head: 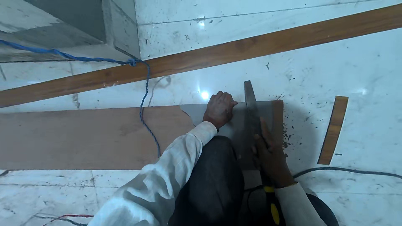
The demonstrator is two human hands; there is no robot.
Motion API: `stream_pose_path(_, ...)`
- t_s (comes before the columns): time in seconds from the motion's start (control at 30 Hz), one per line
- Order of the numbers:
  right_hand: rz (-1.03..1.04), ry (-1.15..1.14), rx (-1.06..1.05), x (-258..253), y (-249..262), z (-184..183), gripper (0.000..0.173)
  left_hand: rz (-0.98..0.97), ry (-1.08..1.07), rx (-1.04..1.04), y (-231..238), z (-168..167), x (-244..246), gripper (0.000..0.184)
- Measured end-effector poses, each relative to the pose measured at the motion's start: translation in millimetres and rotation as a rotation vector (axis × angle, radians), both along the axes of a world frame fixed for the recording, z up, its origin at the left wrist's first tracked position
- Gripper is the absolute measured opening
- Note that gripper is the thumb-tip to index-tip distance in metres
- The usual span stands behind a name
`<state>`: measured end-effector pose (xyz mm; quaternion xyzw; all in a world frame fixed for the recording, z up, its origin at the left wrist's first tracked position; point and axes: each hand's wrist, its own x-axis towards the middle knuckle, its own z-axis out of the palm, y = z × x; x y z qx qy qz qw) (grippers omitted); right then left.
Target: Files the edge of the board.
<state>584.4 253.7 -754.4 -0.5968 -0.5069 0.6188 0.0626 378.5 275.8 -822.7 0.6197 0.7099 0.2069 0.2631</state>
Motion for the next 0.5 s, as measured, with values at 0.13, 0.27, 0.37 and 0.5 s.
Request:
stream_pose_path(0.13,-0.019,0.026,-0.041,-2.5,-1.4,1.4,0.057,-0.001,0.01,0.058,-3.0,-5.8,0.8,0.026)
stream_pose_path(0.27,-0.028,0.049,-0.055,-1.7,-0.9,0.2,0.057,0.001,0.019,0.084,-3.0,-8.2,0.3,0.025)
stream_pose_path(0.37,-0.03,0.049,-0.042,-0.5,-3.0,-0.5,0.057,0.005,0.017,0.092,-3.4,-8.8,0.8,0.025)
stream_pose_path(0.5,-0.041,0.064,-0.048,-0.8,-3.8,-1.9,0.057,0.005,0.026,0.108,-3.4,-8.2,0.5,0.025)
